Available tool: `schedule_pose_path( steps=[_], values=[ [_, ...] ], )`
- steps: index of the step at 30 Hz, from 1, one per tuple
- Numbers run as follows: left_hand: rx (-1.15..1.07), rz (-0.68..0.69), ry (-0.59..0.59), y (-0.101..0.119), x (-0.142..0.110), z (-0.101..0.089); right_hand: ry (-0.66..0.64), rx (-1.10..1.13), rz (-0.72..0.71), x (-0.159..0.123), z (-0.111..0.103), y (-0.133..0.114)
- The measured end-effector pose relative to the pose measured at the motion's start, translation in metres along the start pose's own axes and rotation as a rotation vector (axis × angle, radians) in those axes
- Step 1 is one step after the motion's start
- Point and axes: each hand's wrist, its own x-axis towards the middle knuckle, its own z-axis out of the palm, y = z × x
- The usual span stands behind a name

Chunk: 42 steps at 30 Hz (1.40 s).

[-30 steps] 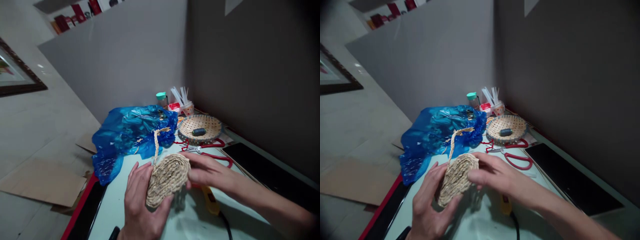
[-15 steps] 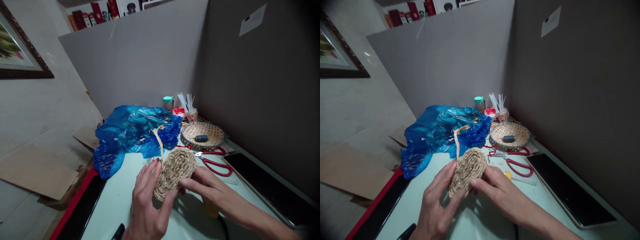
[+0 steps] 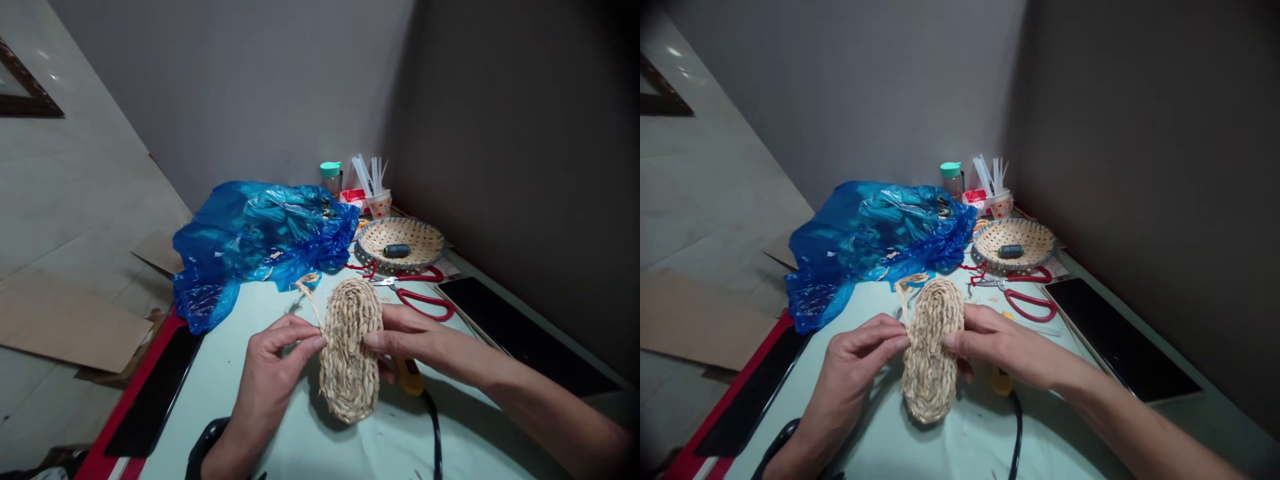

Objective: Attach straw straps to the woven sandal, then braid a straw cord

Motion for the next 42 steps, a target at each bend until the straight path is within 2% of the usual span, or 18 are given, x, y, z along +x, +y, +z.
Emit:
schedule_pose_path(
  steps=[3, 6, 9, 20, 27, 33, 37, 42],
  values=[
    [-0.19, -0.158, -0.04, -0.003, -0.001, 0.002, 0.013, -0.036, 0.006, -0.001, -0.002, 0.001],
    [-0.365, -0.334, -0.029, -0.004, -0.001, 0.006, 0.021, -0.069, 0.008, -0.003, -0.004, 0.001],
    [-0.406, -0.41, -0.037, -0.004, 0.0, 0.006, -0.023, -0.068, -0.015, -0.004, -0.004, -0.001],
    [-0.297, -0.359, -0.158, -0.009, 0.002, 0.002, -0.179, 0.035, -0.03, -0.002, -0.003, -0.004],
    [-0.034, -0.111, -0.019, -0.008, 0.001, 0.003, -0.072, 0.043, -0.046, 0.002, -0.004, 0.004],
    [0.107, -0.032, 0.009, -0.003, 0.002, 0.006, 0.02, 0.124, -0.088, 0.014, 0.01, 0.012],
    [0.126, -0.065, 0.014, -0.004, 0.004, 0.004, 0.059, 0.054, -0.122, 0.015, 0.017, 0.017],
    [-0.01, -0.223, -0.064, -0.012, 0.008, -0.004, 0.051, -0.051, -0.158, 0.013, 0.023, 0.02]
  ],
)
